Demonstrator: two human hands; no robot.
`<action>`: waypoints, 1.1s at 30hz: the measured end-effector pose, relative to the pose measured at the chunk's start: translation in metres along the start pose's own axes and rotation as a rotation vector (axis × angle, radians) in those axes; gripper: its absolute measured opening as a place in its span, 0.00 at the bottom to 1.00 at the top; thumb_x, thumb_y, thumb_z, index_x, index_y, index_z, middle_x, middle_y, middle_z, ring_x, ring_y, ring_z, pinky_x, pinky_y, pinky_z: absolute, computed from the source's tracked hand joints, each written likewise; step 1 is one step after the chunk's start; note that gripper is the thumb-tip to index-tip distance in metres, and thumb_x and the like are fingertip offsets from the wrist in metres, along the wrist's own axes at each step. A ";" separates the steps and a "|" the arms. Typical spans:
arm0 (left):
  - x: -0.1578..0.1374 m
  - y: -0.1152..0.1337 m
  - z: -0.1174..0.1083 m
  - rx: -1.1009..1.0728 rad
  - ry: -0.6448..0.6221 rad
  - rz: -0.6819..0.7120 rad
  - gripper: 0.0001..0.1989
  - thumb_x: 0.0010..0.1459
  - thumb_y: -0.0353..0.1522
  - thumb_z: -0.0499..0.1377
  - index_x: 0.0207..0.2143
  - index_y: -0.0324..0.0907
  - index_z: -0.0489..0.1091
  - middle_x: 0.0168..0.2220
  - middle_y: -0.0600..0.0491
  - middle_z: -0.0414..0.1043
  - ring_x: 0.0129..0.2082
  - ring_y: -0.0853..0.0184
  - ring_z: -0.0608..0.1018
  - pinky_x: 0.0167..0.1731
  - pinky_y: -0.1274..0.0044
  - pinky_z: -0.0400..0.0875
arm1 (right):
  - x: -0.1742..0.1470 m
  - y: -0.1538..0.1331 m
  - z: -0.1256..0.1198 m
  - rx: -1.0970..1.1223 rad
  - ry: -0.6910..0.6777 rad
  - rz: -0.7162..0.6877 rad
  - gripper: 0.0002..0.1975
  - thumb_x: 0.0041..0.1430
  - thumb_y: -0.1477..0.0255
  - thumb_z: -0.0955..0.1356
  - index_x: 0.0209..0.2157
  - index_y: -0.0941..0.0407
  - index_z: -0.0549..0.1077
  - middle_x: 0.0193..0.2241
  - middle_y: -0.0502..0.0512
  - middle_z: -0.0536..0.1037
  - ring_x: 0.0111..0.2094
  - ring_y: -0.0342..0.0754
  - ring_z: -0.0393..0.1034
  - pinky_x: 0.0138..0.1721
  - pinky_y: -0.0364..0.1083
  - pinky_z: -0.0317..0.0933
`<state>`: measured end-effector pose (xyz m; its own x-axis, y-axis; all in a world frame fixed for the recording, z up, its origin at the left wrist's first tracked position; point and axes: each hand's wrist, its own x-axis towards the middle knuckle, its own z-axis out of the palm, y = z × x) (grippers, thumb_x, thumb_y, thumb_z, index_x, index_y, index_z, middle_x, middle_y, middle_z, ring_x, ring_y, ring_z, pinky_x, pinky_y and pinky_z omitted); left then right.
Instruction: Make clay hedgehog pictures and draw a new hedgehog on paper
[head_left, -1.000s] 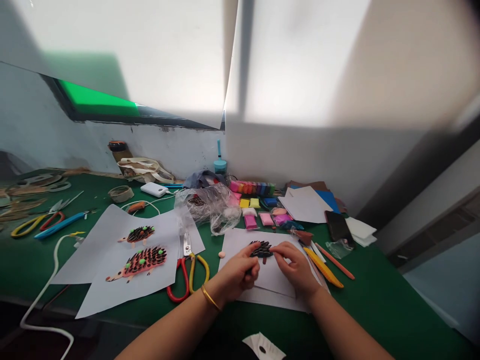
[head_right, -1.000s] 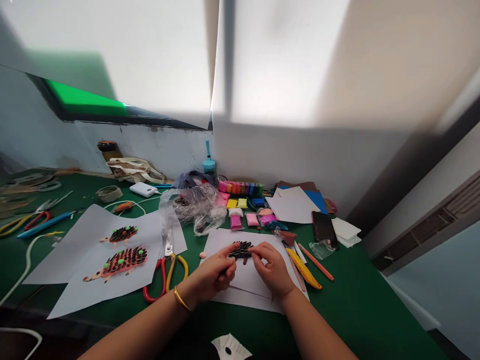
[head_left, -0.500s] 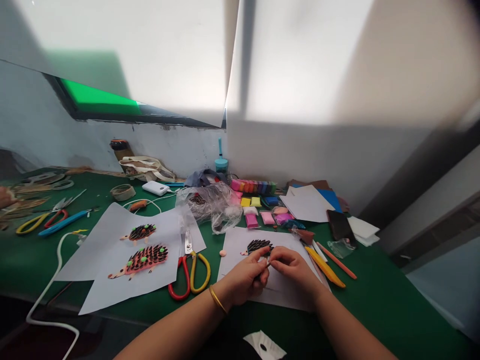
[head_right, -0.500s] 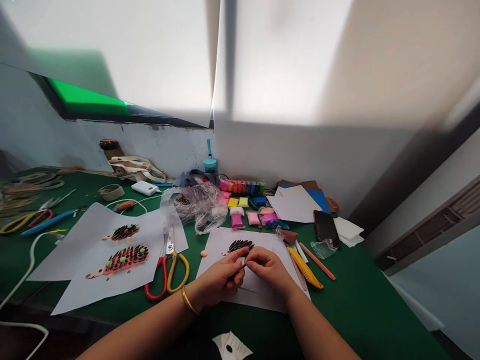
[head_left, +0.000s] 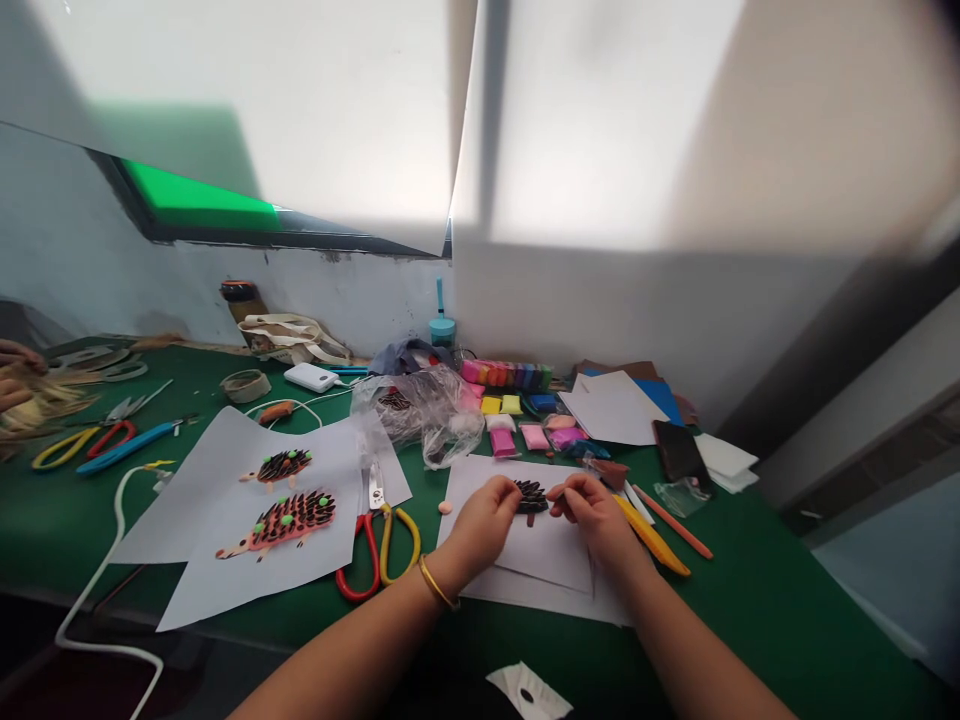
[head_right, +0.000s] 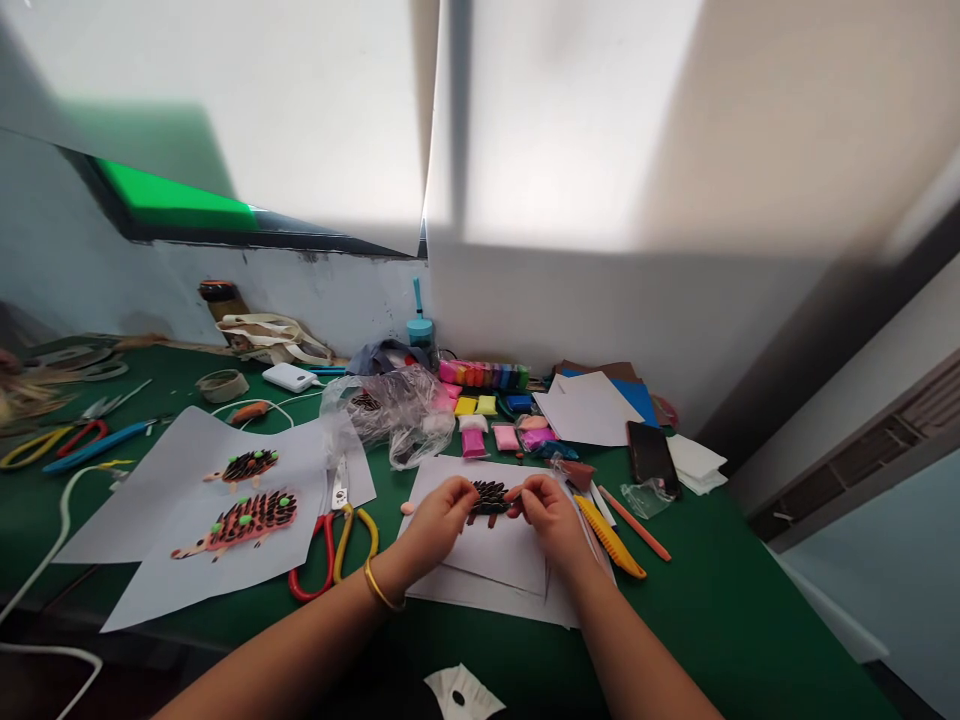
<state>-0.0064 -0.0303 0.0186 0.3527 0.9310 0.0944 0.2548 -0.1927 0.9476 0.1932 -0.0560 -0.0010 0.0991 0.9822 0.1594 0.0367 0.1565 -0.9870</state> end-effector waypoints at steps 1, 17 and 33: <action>0.005 -0.001 -0.007 0.065 0.069 0.026 0.11 0.62 0.38 0.51 0.33 0.43 0.68 0.25 0.55 0.68 0.25 0.67 0.68 0.28 0.76 0.59 | 0.003 0.003 -0.003 -0.045 0.078 -0.001 0.12 0.58 0.61 0.66 0.35 0.55 0.71 0.32 0.54 0.77 0.28 0.46 0.69 0.33 0.46 0.64; 0.023 -0.024 -0.030 -0.027 0.275 -0.043 0.13 0.58 0.40 0.50 0.36 0.41 0.67 0.19 0.59 0.61 0.22 0.68 0.67 0.26 0.77 0.59 | 0.004 0.015 -0.011 -0.617 0.119 -0.050 0.13 0.56 0.65 0.65 0.36 0.53 0.78 0.39 0.57 0.80 0.41 0.54 0.73 0.44 0.53 0.66; 0.021 -0.037 -0.024 0.032 0.289 0.004 0.12 0.61 0.39 0.49 0.38 0.43 0.67 0.22 0.58 0.63 0.24 0.67 0.68 0.26 0.77 0.58 | 0.005 0.016 -0.002 -0.750 0.075 -0.129 0.18 0.58 0.67 0.60 0.48 0.53 0.71 0.37 0.55 0.77 0.39 0.53 0.72 0.42 0.52 0.65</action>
<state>-0.0296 0.0037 -0.0069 0.0838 0.9791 0.1852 0.2840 -0.2016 0.9374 0.1962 -0.0485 -0.0160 0.1143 0.9471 0.2998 0.7155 0.1309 -0.6863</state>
